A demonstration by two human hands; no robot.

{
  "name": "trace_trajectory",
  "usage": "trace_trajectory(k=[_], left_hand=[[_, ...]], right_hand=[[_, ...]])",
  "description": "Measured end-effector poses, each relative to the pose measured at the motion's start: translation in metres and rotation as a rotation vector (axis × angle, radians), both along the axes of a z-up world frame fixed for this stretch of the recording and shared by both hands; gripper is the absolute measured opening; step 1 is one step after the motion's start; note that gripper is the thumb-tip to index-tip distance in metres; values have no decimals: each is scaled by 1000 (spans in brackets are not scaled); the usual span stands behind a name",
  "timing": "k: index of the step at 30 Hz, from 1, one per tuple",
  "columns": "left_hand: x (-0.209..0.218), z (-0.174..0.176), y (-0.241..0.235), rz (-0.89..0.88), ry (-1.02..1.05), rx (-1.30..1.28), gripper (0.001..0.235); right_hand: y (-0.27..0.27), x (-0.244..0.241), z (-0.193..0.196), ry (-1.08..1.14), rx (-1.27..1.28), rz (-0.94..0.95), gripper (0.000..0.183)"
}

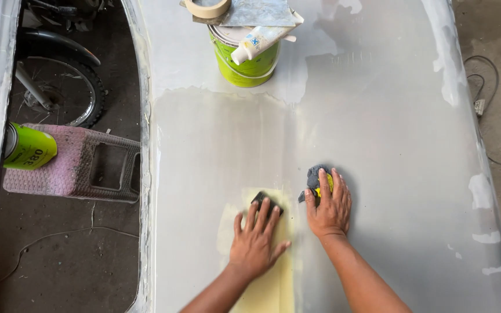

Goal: The recorder is wet-sanding a primer or body filler on a car body part using sanding blocks.

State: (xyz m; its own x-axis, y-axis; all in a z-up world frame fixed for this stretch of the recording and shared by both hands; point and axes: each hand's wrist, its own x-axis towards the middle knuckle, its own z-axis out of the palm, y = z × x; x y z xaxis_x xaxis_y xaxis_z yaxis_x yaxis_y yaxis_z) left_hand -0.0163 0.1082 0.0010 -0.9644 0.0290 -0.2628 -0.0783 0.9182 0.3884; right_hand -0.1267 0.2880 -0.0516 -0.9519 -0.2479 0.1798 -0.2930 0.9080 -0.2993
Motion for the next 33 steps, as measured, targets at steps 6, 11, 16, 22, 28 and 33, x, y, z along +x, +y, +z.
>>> trace_trajectory(k=[6,11,16,22,28,33], left_hand=[[-171,-32,-34,82,161,-93,87],[-172,-20,-29,116,150,-103,87],[-27,1,-14,-2,159,-20,90],[-84,-11,-60,-41,-20,-85,91],[-136,-7,-106,302,0,-121,90],[16,-7,-64,162,-21,-99,96]], right_hand=[[0,-1,0,-13,6,-6,67],[0,1,1,-38,-4,-8,68],[1,-2,-1,-32,8,-14,67],[2,0,-2,1,1,-2,67],[1,6,0,13,-15,29,67],[3,0,-5,27,6,15,66]])
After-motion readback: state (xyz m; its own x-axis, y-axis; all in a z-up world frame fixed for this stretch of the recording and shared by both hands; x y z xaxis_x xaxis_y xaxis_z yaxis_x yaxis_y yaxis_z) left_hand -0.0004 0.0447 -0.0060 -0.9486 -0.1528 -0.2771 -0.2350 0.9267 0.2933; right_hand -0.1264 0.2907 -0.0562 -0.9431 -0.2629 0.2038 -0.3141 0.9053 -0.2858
